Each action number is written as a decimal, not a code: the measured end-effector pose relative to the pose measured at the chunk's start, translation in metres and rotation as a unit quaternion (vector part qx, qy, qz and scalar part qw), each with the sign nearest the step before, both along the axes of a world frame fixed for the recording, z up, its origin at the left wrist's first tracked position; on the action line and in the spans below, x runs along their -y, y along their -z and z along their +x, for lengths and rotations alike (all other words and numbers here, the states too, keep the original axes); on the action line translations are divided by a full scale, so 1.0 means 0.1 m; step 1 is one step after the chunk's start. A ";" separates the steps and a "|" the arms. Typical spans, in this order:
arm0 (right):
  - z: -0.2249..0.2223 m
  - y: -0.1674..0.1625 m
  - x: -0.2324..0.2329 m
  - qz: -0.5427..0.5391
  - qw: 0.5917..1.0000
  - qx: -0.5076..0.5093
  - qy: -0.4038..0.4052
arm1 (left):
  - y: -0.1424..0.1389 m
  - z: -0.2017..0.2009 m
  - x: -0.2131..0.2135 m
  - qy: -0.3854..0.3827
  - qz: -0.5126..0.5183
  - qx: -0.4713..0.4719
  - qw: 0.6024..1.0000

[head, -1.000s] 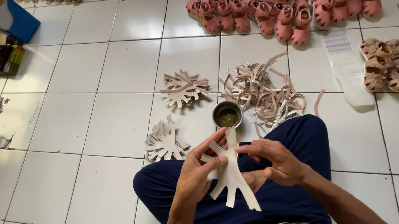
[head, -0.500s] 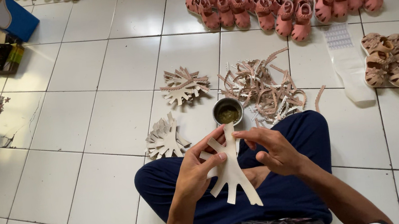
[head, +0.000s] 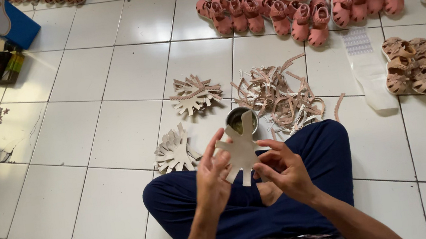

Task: The person sits on the floor and repeatedly picks up a white star-shaped shoe component and thin strips of material. They apply a liquid from a small metal bowl to the component and attach the strips by hand, then place the assembled unit aside. The process is repeated with multiple components.

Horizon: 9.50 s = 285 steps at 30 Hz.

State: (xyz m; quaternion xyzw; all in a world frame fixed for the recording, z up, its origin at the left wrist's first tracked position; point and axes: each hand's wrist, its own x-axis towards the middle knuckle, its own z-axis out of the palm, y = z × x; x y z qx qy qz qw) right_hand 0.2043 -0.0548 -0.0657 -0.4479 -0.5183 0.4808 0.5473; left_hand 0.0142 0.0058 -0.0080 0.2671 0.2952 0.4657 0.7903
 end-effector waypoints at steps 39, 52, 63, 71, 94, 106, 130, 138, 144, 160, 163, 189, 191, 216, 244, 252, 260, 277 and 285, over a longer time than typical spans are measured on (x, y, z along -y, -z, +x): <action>0.33 -0.22 -0.20 0.188 0.959 0.211 -0.023 | 0.03 -0.02 0.13 -0.010 -0.009 -0.001 1.000; 0.24 -0.23 -0.05 0.173 0.967 0.141 -0.119 | 0.02 -0.02 0.13 -0.006 -0.011 0.013 1.000; 0.07 -0.06 0.00 0.017 0.999 0.032 -0.040 | 0.02 -0.01 0.12 0.021 0.070 -0.194 0.978; 0.29 -0.21 -0.23 0.238 0.903 0.358 -0.028 | -0.14 -0.09 0.05 0.071 0.071 -0.236 0.967; 0.31 -0.28 -0.18 0.258 0.929 0.244 -0.104 | -0.19 -0.05 -0.03 0.038 0.083 -0.225 0.970; 0.35 -0.31 -0.28 0.325 0.893 0.310 -0.036 | -0.21 -0.06 -0.11 0.024 0.087 -0.222 0.971; 0.34 -0.45 -0.40 0.306 0.878 0.365 -0.051 | -0.27 -0.04 -0.11 0.035 0.113 -0.236 0.964; 0.34 -0.41 -0.28 0.342 0.853 0.394 -0.032 | -0.25 -0.01 -0.14 0.011 0.081 -0.184 0.980; 0.39 -0.34 -0.32 0.342 0.859 0.380 -0.023 | -0.24 0.00 -0.16 0.006 0.098 -0.198 0.975; 0.40 0.13 0.03 0.218 0.910 0.352 -0.019 | 0.18 -0.02 -0.36 -0.081 0.086 -0.219 0.969; 0.57 0.38 0.05 0.038 0.968 0.228 0.102 | 0.45 -0.07 -0.48 -0.092 0.106 -0.209 0.968; 1.27 0.87 -1.55 -0.060 0.861 0.382 0.329 | 1.80 -0.14 -0.66 -0.072 -0.076 -0.240 0.965; 1.27 0.90 -1.54 -0.129 0.865 0.368 0.314 | 1.79 -0.13 -0.64 -0.072 -0.069 -0.243 0.965; 1.25 0.58 -1.43 -0.139 0.866 0.360 0.318 | 1.73 -0.09 -0.61 -0.037 -0.061 -0.234 0.970; 0.26 -0.25 -0.55 -0.141 0.988 0.027 0.056 | 0.79 0.42 -0.26 -0.057 0.099 -0.328 0.938; 0.16 -0.26 -0.52 -0.163 0.981 0.069 0.076 | 0.71 0.43 -0.18 -0.036 0.111 -0.282 0.952; 0.17 -0.26 -0.56 -0.155 0.976 0.124 0.086 | 0.70 0.45 -0.16 -0.029 0.094 -0.286 0.953; 0.03 -0.30 -0.31 -0.096 0.964 0.208 0.131 | 0.76 0.50 -0.27 -0.128 0.038 -0.244 0.960; 0.03 -0.24 -0.30 0.025 0.939 0.308 0.154 | 0.74 0.52 -0.28 -0.153 0.053 -0.188 0.969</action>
